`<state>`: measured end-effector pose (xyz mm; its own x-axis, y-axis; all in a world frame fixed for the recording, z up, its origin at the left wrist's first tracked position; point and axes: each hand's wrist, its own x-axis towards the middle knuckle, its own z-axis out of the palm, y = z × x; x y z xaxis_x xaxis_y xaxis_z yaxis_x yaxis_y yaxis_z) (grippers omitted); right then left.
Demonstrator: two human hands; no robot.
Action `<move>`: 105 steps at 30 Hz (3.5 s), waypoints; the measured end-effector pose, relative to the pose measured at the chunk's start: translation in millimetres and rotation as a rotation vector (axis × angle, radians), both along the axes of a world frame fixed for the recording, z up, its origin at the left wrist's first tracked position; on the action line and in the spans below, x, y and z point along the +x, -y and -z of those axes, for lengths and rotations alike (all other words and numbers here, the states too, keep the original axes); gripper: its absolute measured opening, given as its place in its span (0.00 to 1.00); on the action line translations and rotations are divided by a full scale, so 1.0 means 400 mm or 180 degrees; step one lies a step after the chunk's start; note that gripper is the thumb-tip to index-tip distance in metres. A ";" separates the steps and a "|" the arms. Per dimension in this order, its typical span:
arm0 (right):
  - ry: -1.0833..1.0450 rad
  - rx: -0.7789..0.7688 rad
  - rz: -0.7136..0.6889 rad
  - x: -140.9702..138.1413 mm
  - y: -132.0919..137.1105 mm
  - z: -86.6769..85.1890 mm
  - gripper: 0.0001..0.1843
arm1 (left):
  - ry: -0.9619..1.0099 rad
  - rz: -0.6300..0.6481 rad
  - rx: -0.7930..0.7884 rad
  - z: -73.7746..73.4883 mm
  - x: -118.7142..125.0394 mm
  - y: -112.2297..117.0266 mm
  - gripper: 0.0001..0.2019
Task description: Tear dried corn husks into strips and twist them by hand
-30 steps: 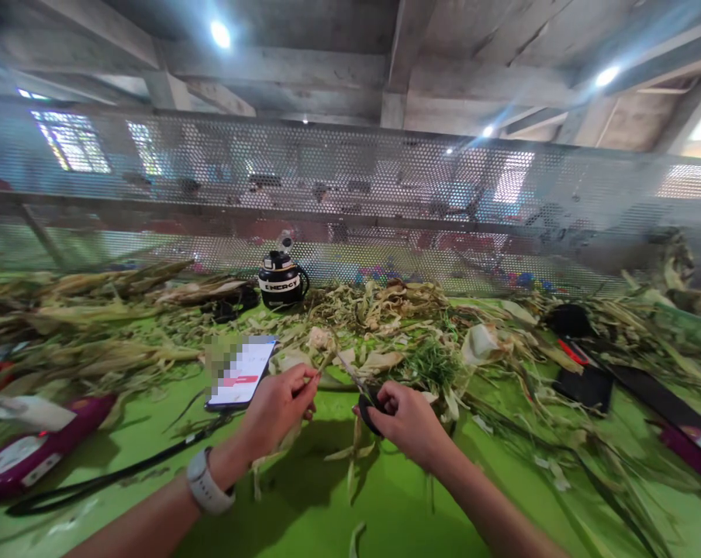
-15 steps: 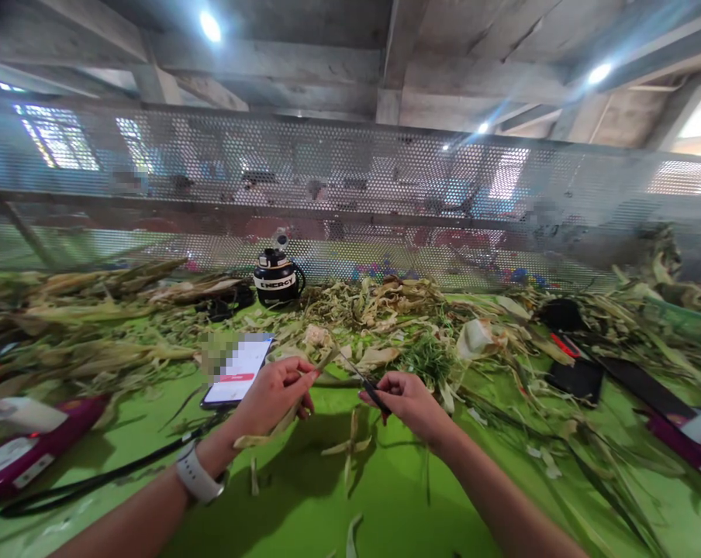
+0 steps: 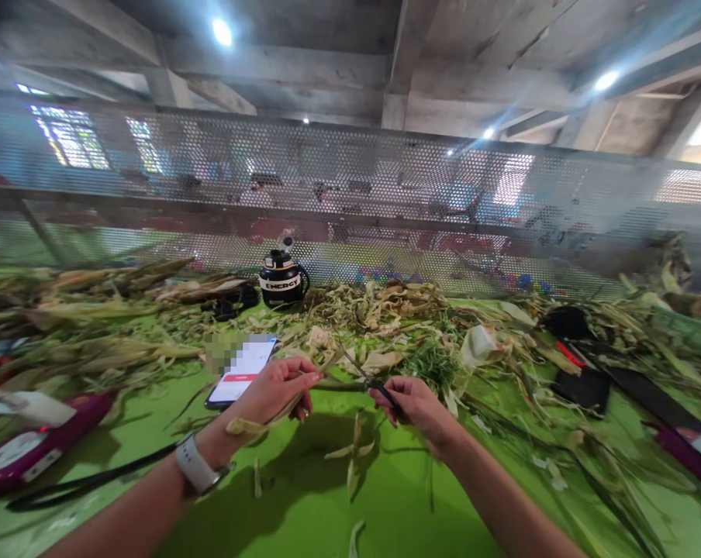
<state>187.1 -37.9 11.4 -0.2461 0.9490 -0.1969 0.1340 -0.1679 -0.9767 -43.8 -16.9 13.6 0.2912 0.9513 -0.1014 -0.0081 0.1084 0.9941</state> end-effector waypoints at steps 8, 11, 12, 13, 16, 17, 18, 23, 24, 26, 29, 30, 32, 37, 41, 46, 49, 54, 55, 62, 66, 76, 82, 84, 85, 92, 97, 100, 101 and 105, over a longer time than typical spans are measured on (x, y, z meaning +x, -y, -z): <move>0.0074 0.0081 -0.0032 -0.010 0.009 -0.012 0.23 | 0.0171 0.0089 -0.0261 -0.010 -0.003 -0.006 0.16; 0.0142 0.0126 -0.0026 -0.009 0.009 -0.018 0.24 | 0.0166 0.0113 -0.0287 -0.004 -0.005 -0.007 0.17; 0.0138 0.0138 0.0021 -0.006 0.008 -0.019 0.25 | 0.0150 0.0141 -0.0307 -0.001 -0.006 -0.008 0.17; 0.0110 0.0155 0.0102 -0.002 0.005 -0.019 0.25 | 0.0141 0.0170 -0.0319 0.001 -0.006 -0.009 0.17; -0.0149 0.0256 0.0506 0.016 -0.006 -0.015 0.26 | 0.0331 -0.0024 -0.0145 0.003 -0.004 -0.009 0.17; -0.0252 0.0281 0.0602 0.022 -0.009 -0.013 0.25 | 0.0465 -0.0184 -0.0024 0.002 -0.003 -0.007 0.16; -0.0348 0.0285 0.0651 0.027 -0.011 -0.010 0.24 | 0.0597 -0.0340 0.0122 -0.001 -0.002 -0.005 0.16; -0.0738 0.0125 0.0341 0.016 0.005 -0.001 0.22 | 0.0767 -0.0871 0.0451 -0.007 0.002 0.001 0.13; -0.0800 0.0122 0.0250 0.009 0.013 -0.001 0.21 | 0.0804 -0.0994 0.0476 -0.006 0.004 0.002 0.13; -0.0874 0.0167 0.0083 -0.005 0.030 -0.004 0.21 | 0.0961 -0.1204 0.0516 -0.005 0.008 0.004 0.12; -0.0797 0.0242 -0.0060 -0.025 0.051 -0.015 0.22 | 0.1204 -0.1352 0.0482 -0.008 0.014 0.011 0.12; -0.0751 0.0271 -0.0053 -0.031 0.056 -0.020 0.23 | 0.1254 -0.1360 0.0413 -0.010 0.016 0.015 0.13; -0.0649 0.0327 0.0042 -0.041 0.062 -0.027 0.24 | 0.1323 -0.1358 0.0294 -0.015 0.019 0.022 0.15; -0.0323 0.0827 0.0701 -0.049 0.052 -0.028 0.26 | 0.1211 -0.1414 0.0144 -0.022 0.028 0.041 0.16; 0.0216 0.1507 0.1369 -0.040 0.030 -0.004 0.25 | 0.1232 -0.1342 -0.0049 -0.022 0.036 0.050 0.16; 0.0008 0.1760 0.1296 -0.044 0.027 0.014 0.21 | 0.1313 -0.1278 -0.0251 -0.015 0.041 0.054 0.16; -0.0498 0.1475 0.1145 -0.055 0.041 -0.001 0.22 | 0.1270 -0.1179 -0.0235 -0.009 0.042 0.055 0.16; -0.0939 0.1340 0.1489 -0.053 0.046 -0.030 0.22 | 0.1074 -0.0884 -0.0115 0.001 0.052 0.065 0.16; -0.0986 0.1304 0.1506 -0.050 0.043 -0.032 0.22 | 0.1069 -0.0836 -0.0116 0.003 0.054 0.067 0.16; -0.1299 0.1017 0.1377 -0.030 0.029 -0.036 0.20 | 0.0841 -0.0350 0.0160 0.017 0.047 0.070 0.13; -0.1485 0.1087 0.1363 -0.012 0.030 -0.050 0.17 | -0.0073 0.0472 0.0795 0.011 0.015 0.049 0.09; -0.1823 0.0439 0.0951 -0.048 0.075 -0.058 0.15 | 0.0693 0.0630 0.0008 -0.015 0.021 0.063 0.18; -0.1927 0.0113 0.0847 -0.079 0.081 -0.041 0.15 | 0.0884 0.0657 -0.0705 0.019 0.060 0.098 0.11; -0.1968 0.0046 0.0819 -0.078 0.078 -0.041 0.16 | 0.0954 0.0605 -0.0869 0.019 0.057 0.095 0.11; -0.1966 0.0032 0.0772 -0.077 0.077 -0.041 0.16 | 0.1024 0.0626 -0.0990 0.017 0.055 0.093 0.11; -0.1721 0.0091 0.0544 -0.077 0.085 -0.043 0.16 | 0.0666 0.0721 -0.0893 0.009 0.053 0.088 0.15; -0.1587 0.0229 0.0714 -0.066 0.077 -0.041 0.17 | 0.0226 0.0578 -0.0564 0.005 0.052 0.081 0.15; -0.1167 0.0433 0.0875 -0.047 0.065 -0.043 0.19 | 0.0187 0.0381 -0.0464 0.001 0.042 0.069 0.14; -0.0972 0.0498 0.0888 -0.040 0.062 -0.046 0.19 | 0.0222 0.0293 -0.0446 0.001 0.038 0.063 0.14; -0.0067 0.0488 0.0405 -0.021 0.053 -0.057 0.18 | 0.0567 -0.0082 -0.0452 0.000 0.020 0.039 0.13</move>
